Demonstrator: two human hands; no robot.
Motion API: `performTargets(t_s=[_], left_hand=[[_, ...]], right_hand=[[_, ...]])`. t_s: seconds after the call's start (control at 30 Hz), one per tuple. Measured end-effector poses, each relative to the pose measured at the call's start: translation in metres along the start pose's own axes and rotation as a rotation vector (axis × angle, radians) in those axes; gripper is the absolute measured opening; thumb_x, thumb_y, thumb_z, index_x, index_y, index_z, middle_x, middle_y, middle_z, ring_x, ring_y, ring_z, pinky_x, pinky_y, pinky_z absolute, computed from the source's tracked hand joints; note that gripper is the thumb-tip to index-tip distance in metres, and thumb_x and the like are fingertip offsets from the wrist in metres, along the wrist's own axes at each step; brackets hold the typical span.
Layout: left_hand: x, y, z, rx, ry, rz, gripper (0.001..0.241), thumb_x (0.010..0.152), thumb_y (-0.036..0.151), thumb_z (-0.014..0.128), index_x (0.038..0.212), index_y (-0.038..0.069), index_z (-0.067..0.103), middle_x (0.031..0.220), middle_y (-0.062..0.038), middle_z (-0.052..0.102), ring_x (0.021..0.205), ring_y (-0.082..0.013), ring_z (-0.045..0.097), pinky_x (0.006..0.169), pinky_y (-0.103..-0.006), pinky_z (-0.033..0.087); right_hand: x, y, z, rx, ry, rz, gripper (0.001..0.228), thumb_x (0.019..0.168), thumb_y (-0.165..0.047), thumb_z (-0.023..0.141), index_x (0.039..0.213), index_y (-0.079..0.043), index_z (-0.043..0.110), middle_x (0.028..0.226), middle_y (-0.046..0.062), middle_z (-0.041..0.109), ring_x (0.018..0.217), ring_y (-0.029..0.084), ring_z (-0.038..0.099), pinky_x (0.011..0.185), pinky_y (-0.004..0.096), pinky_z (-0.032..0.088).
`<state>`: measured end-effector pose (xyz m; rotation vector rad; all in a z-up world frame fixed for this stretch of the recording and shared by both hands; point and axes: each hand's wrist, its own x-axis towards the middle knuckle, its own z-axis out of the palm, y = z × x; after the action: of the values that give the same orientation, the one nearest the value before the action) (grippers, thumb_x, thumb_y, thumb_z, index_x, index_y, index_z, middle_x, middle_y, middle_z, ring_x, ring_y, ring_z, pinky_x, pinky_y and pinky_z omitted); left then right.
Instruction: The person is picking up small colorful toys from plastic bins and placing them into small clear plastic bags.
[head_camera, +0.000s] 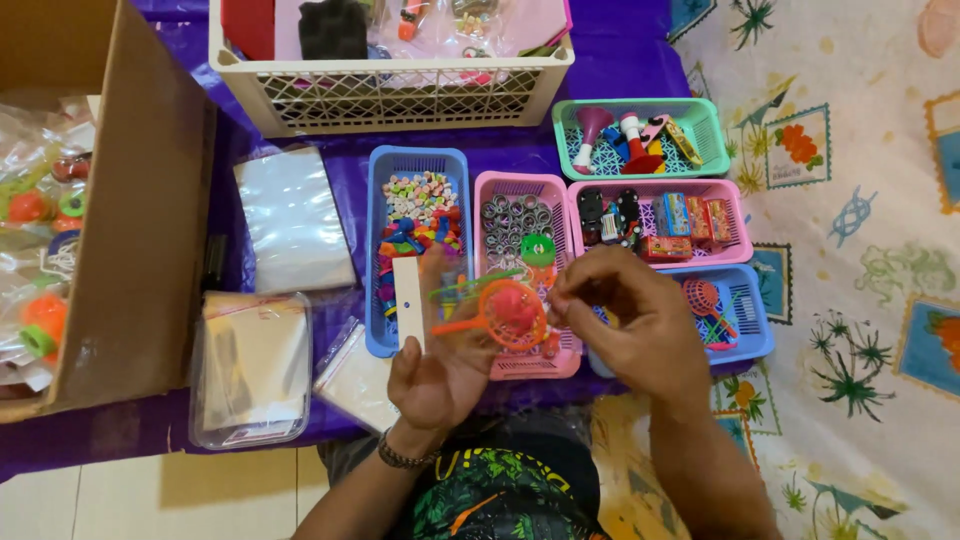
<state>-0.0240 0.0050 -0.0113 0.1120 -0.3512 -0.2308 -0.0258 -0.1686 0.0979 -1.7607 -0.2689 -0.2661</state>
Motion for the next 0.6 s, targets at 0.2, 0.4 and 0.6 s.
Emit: performTargets(t_s=[0.2, 0.4, 0.6], left_hand=[[0.024, 0.046, -0.018, 0.692, -0.053, 0.070, 0.098, 0.091, 0.063, 0.063, 0.162, 0.009, 0.021, 0.158, -0.025, 0.043, 0.145, -0.0421, 0.043, 0.120, -0.0564, 0.036], [0.050, 0.050, 0.050, 1.288, -0.221, -0.151, 0.035, 0.081, 0.028, 0.087, 0.112, 0.015, 0.079, 0.095, 0.000, 0.079, 0.090, -0.0163, 0.076, 0.090, -0.0344, 0.059], [0.034, 0.024, 0.051, 1.141, 0.175, -0.081, 0.030, 0.081, 0.021, 0.087, 0.108, 0.008, 0.081, 0.097, -0.012, 0.081, 0.089, -0.0188, 0.076, 0.073, -0.0335, 0.065]], right_hand=[[0.051, -0.078, -0.021, -0.292, -0.418, -0.131, 0.020, 0.087, 0.007, 0.068, 0.091, -0.011, 0.076, 0.074, 0.007, 0.069, 0.062, 0.020, 0.065, 0.066, 0.034, 0.059], [0.062, -0.082, -0.024, -0.363, -0.618, -0.210, 0.024, 0.096, 0.001, 0.061, 0.099, -0.015, 0.079, 0.087, 0.009, 0.075, 0.072, 0.030, 0.073, 0.072, 0.042, 0.060], [0.008, -0.019, -0.023, -0.002, 0.079, -0.030, 0.083, 0.075, -0.046, 0.077, 0.133, 0.009, 0.058, 0.109, 0.026, 0.073, 0.096, 0.031, 0.074, 0.087, 0.038, 0.061]])
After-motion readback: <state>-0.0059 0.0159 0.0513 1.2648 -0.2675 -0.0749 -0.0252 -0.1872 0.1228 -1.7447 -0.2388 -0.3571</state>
